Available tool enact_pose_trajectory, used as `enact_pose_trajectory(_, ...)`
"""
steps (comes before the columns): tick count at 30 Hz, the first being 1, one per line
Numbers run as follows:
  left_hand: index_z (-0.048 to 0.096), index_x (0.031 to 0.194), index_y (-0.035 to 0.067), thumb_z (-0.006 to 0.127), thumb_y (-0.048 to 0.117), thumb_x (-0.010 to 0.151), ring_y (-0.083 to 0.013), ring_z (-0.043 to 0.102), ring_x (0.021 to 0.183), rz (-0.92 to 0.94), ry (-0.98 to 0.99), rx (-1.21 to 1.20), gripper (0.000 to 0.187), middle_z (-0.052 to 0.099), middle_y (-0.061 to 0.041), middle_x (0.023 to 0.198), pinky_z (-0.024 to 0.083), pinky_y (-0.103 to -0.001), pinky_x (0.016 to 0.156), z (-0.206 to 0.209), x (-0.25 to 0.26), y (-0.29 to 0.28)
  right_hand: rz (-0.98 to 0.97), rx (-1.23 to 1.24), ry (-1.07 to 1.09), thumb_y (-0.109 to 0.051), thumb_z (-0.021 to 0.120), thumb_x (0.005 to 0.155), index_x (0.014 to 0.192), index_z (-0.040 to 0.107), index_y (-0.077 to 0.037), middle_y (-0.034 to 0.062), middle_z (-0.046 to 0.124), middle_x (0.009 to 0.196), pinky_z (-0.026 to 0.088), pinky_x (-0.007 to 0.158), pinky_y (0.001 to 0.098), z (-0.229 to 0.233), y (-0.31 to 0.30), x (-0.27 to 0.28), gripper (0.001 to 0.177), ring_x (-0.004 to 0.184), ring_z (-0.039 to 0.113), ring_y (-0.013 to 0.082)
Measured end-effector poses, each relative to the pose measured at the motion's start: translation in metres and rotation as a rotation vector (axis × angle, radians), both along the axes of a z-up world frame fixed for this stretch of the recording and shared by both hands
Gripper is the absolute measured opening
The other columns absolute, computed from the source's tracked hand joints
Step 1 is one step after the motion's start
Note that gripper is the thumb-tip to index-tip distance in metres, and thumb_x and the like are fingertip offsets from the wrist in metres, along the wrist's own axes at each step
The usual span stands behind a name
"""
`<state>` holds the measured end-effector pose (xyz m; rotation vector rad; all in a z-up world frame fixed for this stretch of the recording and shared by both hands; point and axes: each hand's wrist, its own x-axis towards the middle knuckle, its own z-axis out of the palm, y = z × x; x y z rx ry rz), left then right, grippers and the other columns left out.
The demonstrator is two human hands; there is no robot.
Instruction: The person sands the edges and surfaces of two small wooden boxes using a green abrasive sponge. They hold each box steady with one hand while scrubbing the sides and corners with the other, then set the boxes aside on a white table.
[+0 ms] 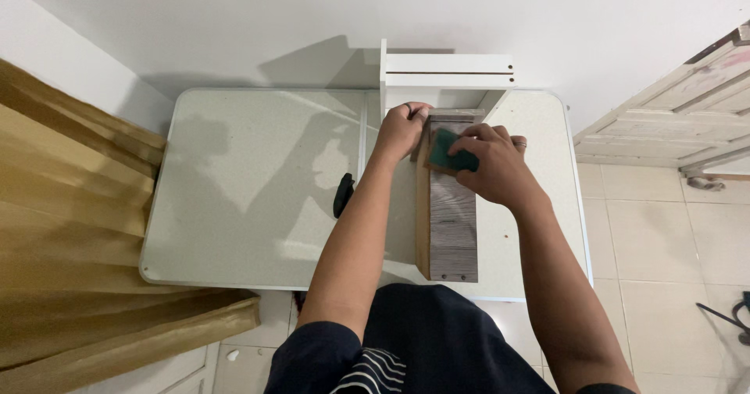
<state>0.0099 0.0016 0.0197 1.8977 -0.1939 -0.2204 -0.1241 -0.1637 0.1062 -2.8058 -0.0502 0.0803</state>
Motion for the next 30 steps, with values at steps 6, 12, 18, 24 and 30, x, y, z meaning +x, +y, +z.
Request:
enact_pose_trajectory(6, 0.077, 0.113, 0.010, 0.059, 0.028, 0.101, -0.0246, 0.075, 0.097, 0.037, -0.040, -0.010, 0.028, 0.079, -0.012, 0.104, 0.056, -0.035, 0.087, -0.005, -0.003, -0.004, -0.163, 0.005, -0.096, -0.024, 0.086, 0.065, 0.118, 0.075, -0.022, 0.0101, 0.062, 0.127, 0.037, 0.108, 0.0584, 0.006, 0.009, -0.003, 0.054, 0.123, 0.055, 0.0320)
enact_pose_trajectory(12, 0.075, 0.114, 0.011, 0.059, 0.029, 0.101, -0.0223, 0.075, 0.093, 0.042, -0.019, -0.094, 0.027, 0.079, -0.011, 0.099, 0.056, -0.034, 0.085, -0.008, -0.007, -0.004, -0.044, 0.044, -0.116, -0.024, 0.087, 0.062, 0.114, 0.075, -0.019, 0.0129, 0.061, 0.129, 0.046, 0.103, 0.0499, 0.000, 0.015, -0.021, 0.054, 0.120, 0.058, 0.0336)
enact_pose_trajectory(18, 0.076, 0.117, 0.014, 0.059, 0.030, 0.101, -0.0220, 0.073, 0.092, 0.090, -0.032, -0.030, 0.028, 0.078, -0.011, 0.100, 0.056, -0.033, 0.084, -0.006, -0.013, -0.006, -0.202, 0.044, -0.184, -0.024, 0.084, 0.068, 0.114, 0.075, -0.013, 0.0119, 0.063, 0.133, 0.048, 0.102, 0.0496, 0.002, 0.009, -0.021, 0.048, 0.120, 0.059, 0.0343)
enact_pose_trajectory(24, 0.076, 0.118, 0.016, 0.060, 0.032, 0.101, -0.0246, 0.073, 0.093, 0.095, -0.054, -0.030, 0.028, 0.078, -0.013, 0.101, 0.056, -0.035, 0.084, -0.005, -0.014, -0.004, -0.086, 0.096, -0.219, -0.020, 0.079, 0.069, 0.118, 0.075, -0.013, 0.0105, 0.061, 0.139, 0.046, 0.102, 0.0492, -0.005, 0.030, -0.018, 0.050, 0.118, 0.057, 0.0361)
enact_pose_trajectory(30, 0.069, 0.131, 0.014, 0.057, 0.038, 0.102, -0.0260, 0.073, 0.099, 0.132, -0.105, -0.005, 0.040, 0.077, -0.015, 0.108, 0.056, -0.036, 0.087, -0.010, -0.020, -0.008, -0.114, 0.099, -0.109, -0.020, 0.081, 0.065, 0.115, 0.075, -0.015, 0.0060, 0.062, 0.138, 0.045, 0.104, 0.0485, 0.002, 0.030, -0.046, 0.051, 0.119, 0.057, 0.0335)
